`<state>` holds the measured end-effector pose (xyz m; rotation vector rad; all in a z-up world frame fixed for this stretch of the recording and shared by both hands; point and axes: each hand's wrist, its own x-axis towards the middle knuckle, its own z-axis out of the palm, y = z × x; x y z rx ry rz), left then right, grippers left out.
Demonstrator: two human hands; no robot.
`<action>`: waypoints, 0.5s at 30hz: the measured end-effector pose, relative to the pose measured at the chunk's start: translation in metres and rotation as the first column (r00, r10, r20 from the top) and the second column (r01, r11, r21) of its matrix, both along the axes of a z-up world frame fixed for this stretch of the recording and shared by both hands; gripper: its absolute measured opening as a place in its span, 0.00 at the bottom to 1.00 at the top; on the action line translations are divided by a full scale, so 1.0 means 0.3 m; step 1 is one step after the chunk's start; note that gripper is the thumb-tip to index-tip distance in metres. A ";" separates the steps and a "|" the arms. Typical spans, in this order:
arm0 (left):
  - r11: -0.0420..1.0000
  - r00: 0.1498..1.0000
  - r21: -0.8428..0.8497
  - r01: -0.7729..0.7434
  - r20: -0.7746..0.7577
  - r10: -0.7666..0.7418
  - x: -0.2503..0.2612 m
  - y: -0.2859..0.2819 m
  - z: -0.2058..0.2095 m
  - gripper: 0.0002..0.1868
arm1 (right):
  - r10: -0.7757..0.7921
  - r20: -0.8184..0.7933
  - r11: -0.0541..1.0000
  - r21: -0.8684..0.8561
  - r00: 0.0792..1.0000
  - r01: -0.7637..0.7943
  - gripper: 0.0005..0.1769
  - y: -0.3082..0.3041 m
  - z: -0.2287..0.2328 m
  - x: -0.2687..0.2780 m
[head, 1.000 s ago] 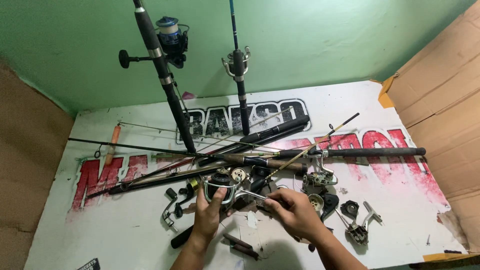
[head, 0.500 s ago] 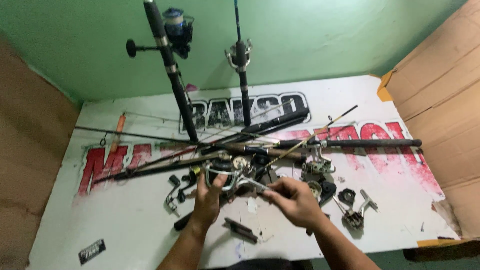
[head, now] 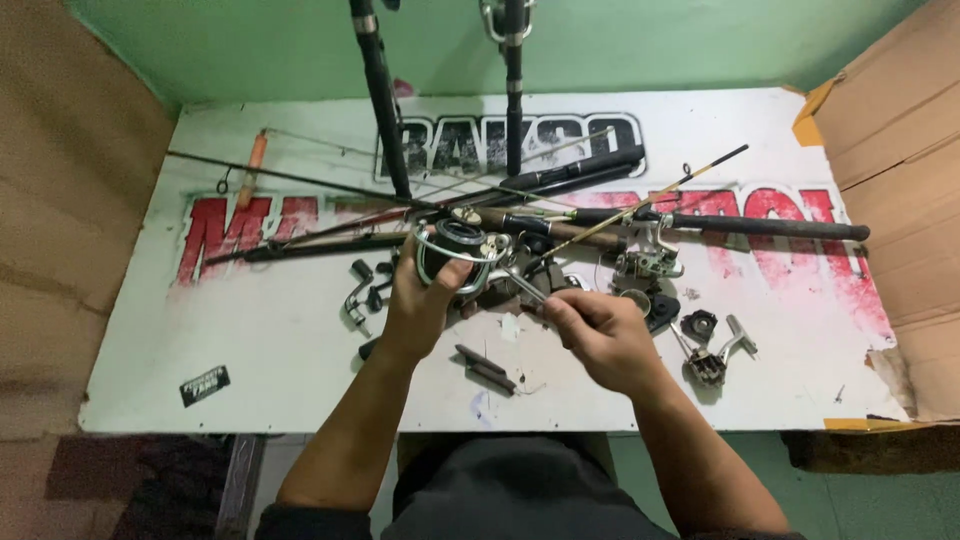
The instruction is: The recorder is disassembling and cleaning a fishing reel using a screwdriver and a cloth.
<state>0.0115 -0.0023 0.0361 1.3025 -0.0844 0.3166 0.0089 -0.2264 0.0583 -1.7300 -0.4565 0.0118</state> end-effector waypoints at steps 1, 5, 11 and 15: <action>1.000 1.000 0.000 -0.006 -0.006 0.006 -0.016 0.005 -0.004 0.20 | 0.006 -0.006 1.000 0.000 1.000 -0.006 0.11 -0.002 0.007 -0.011; 0.999 0.999 -0.042 0.005 -0.037 -0.006 -0.023 0.001 0.001 0.21 | -0.037 0.151 0.999 -0.022 0.988 0.040 0.05 -0.018 -0.005 -0.009; 0.998 0.999 -0.059 -0.025 -0.045 0.022 -0.043 -0.021 0.031 0.21 | -0.097 0.540 0.978 -0.103 0.836 0.179 0.04 -0.036 -0.032 -0.022; 1.000 1.000 -0.007 -0.014 -0.009 0.014 -0.055 -0.019 0.030 0.22 | -0.009 0.176 0.994 0.111 0.984 -0.011 0.05 -0.036 -0.049 -0.031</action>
